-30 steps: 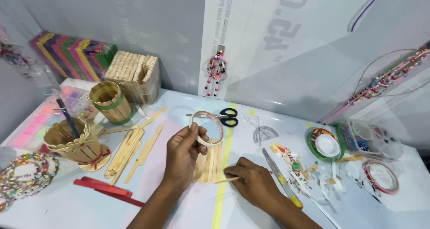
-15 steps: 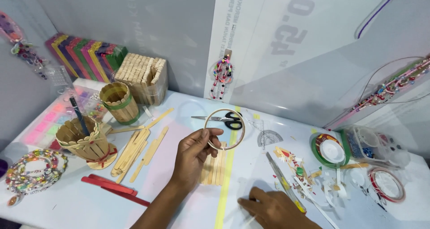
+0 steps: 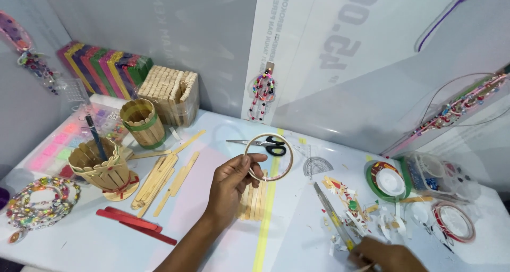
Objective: The person is arranging popsicle sticks in a row and then applying double-sided tape to join them together for a handicraft project.
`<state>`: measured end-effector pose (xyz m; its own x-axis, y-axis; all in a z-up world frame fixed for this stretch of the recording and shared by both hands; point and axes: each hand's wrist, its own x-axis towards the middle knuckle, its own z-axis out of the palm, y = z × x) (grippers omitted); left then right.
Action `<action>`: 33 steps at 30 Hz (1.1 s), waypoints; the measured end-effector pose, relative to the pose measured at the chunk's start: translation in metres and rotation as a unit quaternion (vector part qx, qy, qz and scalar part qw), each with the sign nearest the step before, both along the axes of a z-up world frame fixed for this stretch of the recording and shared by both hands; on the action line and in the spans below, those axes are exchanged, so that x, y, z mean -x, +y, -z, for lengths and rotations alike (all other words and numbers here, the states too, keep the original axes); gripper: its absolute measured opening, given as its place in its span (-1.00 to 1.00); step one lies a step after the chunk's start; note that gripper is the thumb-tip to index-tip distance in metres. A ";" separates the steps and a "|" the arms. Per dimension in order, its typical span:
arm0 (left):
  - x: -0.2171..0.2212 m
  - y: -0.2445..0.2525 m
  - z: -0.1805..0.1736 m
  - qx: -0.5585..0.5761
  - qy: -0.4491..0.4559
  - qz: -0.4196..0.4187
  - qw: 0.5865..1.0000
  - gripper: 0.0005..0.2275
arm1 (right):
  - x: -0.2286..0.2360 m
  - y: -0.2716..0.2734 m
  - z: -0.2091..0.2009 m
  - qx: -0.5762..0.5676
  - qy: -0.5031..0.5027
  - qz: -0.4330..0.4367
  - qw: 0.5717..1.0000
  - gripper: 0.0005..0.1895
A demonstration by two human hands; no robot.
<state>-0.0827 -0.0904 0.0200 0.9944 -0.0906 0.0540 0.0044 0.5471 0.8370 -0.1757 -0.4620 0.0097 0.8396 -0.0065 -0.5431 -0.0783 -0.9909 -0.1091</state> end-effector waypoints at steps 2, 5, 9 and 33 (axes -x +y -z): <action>-0.001 0.000 -0.001 0.001 -0.005 -0.002 1.000 -0.64 | -0.007 0.007 -0.022 0.006 -0.017 0.061 0.998 -0.49; -0.002 0.000 -0.001 0.003 -0.007 -0.002 1.000 -0.64 | -0.017 0.029 -0.043 0.026 -0.059 0.130 0.989 -0.77; -0.002 0.000 0.001 0.005 0.003 0.000 1.000 -0.63 | -0.022 0.057 -0.033 -0.035 -0.047 0.154 0.986 -0.88; 0.001 -0.009 0.008 -0.087 -0.070 0.021 0.994 -0.67 | -0.081 0.161 -0.076 -0.528 -0.219 0.127 0.811 -0.77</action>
